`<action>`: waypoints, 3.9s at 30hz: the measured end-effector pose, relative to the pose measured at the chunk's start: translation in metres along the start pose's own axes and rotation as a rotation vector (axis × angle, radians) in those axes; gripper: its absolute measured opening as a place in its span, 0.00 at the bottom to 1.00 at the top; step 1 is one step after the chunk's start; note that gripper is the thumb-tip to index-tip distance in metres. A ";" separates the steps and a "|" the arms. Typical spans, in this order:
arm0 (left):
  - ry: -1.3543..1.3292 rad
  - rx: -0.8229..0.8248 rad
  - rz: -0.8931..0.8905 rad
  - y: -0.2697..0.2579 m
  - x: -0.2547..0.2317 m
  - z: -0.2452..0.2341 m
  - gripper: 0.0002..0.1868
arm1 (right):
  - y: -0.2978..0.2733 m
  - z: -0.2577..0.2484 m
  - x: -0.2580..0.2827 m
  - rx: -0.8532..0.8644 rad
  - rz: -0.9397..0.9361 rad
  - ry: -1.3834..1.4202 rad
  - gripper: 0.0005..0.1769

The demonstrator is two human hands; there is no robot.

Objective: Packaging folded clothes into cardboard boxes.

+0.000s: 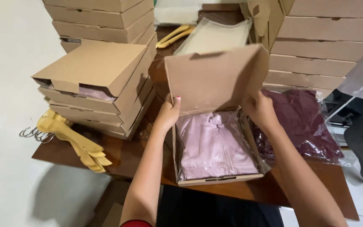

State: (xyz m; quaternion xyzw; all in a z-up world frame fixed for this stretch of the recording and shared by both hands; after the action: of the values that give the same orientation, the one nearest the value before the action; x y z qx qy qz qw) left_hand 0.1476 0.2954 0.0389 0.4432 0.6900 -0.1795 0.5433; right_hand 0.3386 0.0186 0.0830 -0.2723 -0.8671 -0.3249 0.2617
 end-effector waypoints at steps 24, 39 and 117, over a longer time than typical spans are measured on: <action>-0.001 0.402 0.210 -0.181 -0.074 0.020 0.61 | -0.154 -0.034 0.062 0.652 0.017 0.316 0.52; 0.141 0.250 -0.007 -0.157 -0.088 0.008 0.39 | -0.133 -0.022 0.090 0.521 0.249 -0.032 0.50; -0.552 0.190 -0.197 -0.069 0.057 0.049 0.41 | -0.085 0.028 -0.027 0.157 0.285 0.182 0.41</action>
State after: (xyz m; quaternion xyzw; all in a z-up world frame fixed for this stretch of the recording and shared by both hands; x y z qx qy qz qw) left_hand 0.1198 0.2463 -0.0458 0.3576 0.5360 -0.4086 0.6465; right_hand 0.2953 -0.0249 0.0121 -0.3407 -0.8151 -0.2390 0.4032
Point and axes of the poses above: each hand's wrist, its own y-axis towards the middle knuckle, its own z-axis out of the palm, x = y × z, the point moved 10 cm from there along y, towards the middle knuckle, and after that the axes turned 4 degrees about x, right-handed, at the moved point
